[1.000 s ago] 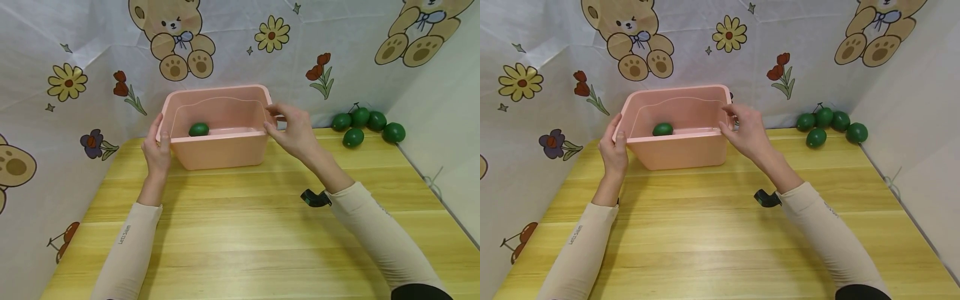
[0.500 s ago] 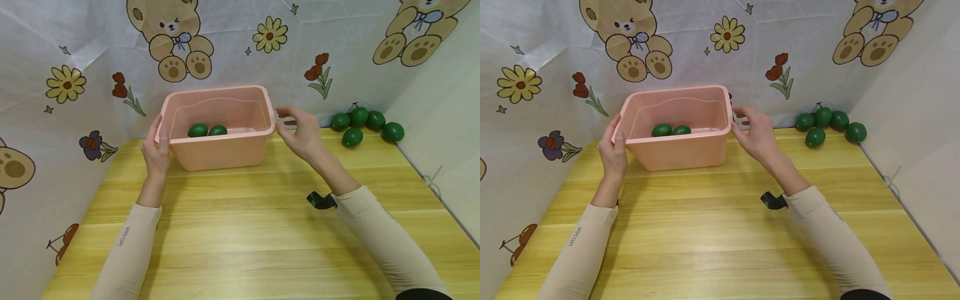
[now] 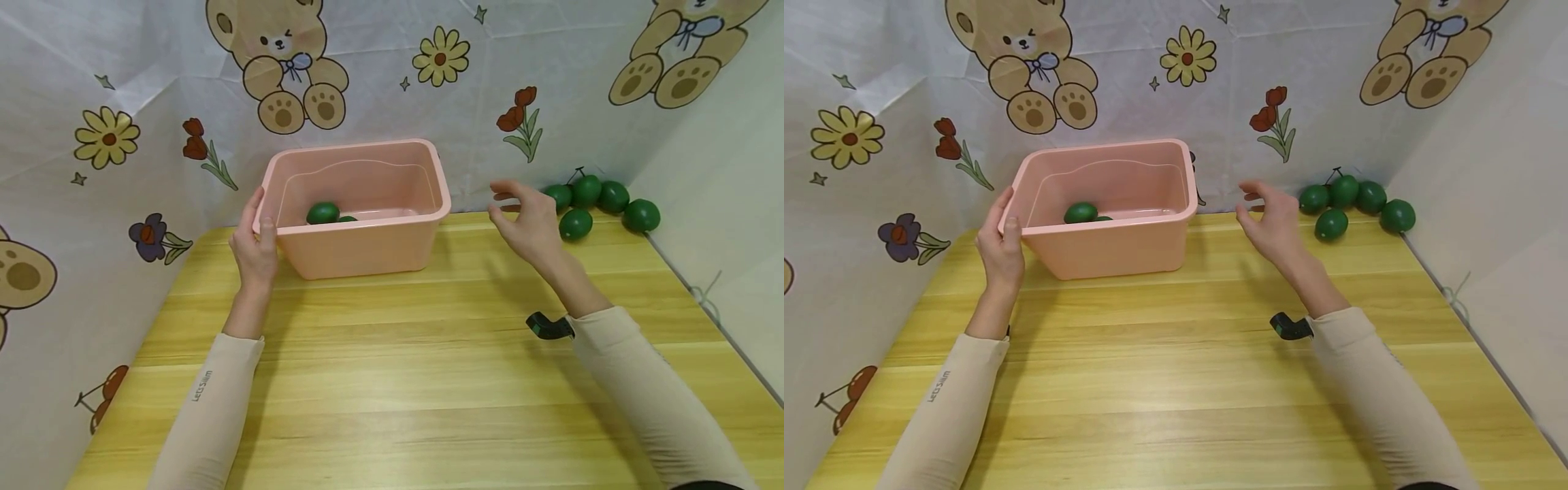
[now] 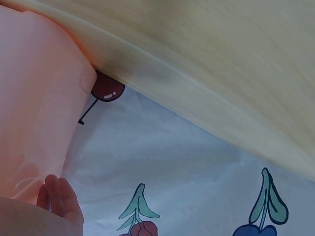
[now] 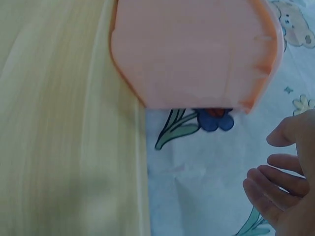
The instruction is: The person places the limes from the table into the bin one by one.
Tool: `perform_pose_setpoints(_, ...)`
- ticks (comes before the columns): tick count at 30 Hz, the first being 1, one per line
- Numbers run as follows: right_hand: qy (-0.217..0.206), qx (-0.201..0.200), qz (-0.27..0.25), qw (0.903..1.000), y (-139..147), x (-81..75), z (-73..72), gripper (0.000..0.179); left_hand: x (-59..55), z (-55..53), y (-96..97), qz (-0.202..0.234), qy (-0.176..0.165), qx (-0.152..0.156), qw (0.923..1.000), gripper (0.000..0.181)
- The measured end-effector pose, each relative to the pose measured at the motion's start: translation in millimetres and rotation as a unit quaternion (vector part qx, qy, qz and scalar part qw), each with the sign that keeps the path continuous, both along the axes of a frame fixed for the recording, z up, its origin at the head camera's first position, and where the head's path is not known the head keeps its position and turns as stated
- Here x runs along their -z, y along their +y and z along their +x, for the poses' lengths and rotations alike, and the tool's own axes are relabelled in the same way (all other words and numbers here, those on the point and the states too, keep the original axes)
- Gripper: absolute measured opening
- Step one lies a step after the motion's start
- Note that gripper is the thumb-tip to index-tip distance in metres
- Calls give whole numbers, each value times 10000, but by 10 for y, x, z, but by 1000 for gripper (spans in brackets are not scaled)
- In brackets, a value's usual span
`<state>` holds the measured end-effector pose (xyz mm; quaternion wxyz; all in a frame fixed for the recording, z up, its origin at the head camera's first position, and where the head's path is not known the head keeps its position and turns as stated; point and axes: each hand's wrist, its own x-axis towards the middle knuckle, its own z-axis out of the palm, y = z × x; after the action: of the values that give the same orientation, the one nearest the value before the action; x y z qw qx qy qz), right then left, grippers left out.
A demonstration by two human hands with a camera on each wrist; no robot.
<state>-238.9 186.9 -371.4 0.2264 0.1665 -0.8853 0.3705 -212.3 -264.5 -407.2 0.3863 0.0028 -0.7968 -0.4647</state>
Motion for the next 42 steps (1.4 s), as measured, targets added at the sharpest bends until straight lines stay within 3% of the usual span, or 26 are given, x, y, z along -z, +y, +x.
perform_pose_setpoints(22, -645, 1156, -146, 9911, 1119, 374, -114, 39, 5, 3, 5, 90, 57, 92, 9999, 61)
perform_pose_setpoints(36, -1088, 1587, -74, 9813, 1450, 594, -179, 58, 4, 10, 6, 47, -1, 111, 9999, 60)
perform_pose_setpoints(42, -1644, 1537, 175, 9742, 1548, 645, -215, 74, -4, 7, 8, 44, 50, 108, 9999, 60)
